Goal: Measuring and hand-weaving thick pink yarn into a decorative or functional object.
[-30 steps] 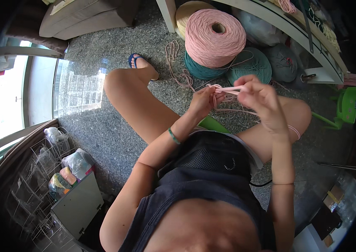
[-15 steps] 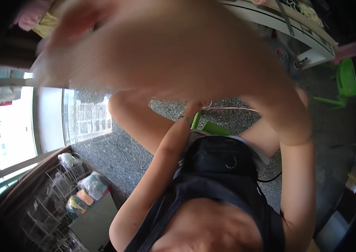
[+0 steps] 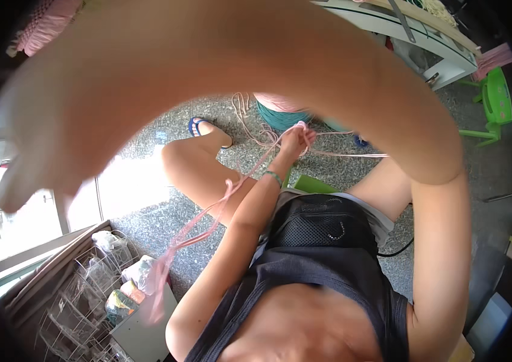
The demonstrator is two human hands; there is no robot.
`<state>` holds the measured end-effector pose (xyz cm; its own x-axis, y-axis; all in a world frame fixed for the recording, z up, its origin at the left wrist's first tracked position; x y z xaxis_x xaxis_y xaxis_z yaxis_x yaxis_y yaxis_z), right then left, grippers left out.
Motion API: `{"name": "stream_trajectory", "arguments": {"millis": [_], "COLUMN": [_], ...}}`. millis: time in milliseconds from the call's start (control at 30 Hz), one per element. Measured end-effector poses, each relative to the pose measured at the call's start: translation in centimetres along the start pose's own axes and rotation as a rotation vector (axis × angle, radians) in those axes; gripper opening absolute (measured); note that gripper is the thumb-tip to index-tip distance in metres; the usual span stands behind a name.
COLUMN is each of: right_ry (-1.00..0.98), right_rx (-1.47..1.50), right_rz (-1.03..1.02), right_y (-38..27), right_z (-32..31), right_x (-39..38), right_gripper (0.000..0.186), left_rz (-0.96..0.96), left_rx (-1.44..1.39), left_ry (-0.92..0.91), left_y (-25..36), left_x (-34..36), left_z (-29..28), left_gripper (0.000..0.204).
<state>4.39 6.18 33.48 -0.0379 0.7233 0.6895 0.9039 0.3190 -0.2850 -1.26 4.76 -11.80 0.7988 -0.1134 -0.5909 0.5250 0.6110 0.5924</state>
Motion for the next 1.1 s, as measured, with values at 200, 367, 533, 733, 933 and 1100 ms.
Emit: {"name": "stream_trajectory", "arguments": {"millis": [200, 367, 533, 733, 933, 1100], "right_ry": [0.277, 0.411, 0.624, 0.301, 0.410, 0.462], "right_rx": [-0.058, 0.049, 0.429, 0.631, 0.867, 0.863], "right_rz": [1.132, 1.194, 1.268, 1.366, 1.504, 1.462], "right_y": [1.8, -2.1, -4.5, -3.1, -2.9, -1.8], "right_z": [-0.7, 2.7, 3.9, 4.2, 5.2, 5.5], "right_x": [-19.0, -29.9, -27.3, -28.0, -25.0, -24.9], "right_gripper": [0.045, 0.045, 0.051, 0.064, 0.054, 0.034], "left_rz": [0.029, -0.003, -0.057, -0.019, -0.019, -0.054], "left_rx": [-0.021, -0.077, -0.052, 0.155, 0.183, 0.204], "left_ry": [-0.378, -0.482, -0.545, -0.615, -0.535, -0.555], "left_y": [7.1, 10.6, 11.4, 11.6, 10.8, 10.8], "left_x": [-9.4, -15.5, -16.6, -16.6, -16.6, -16.5], "left_z": [9.8, 11.4, 11.5, 11.3, 10.4, 10.1], "left_gripper": [0.045, 0.056, 0.069, 0.081, 0.094, 0.096]}}
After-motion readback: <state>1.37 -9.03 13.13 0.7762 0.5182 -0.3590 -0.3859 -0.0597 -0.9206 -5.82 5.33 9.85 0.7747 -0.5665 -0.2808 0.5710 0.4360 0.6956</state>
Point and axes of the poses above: each hand's wrist, its own x-axis towards the middle knuckle, its own z-axis out of the palm, y = z × x, the point moved 1 cm from there along x, towards the middle knuckle, and after that the axes turned 7 degrees about y, right-handed, at the moved point
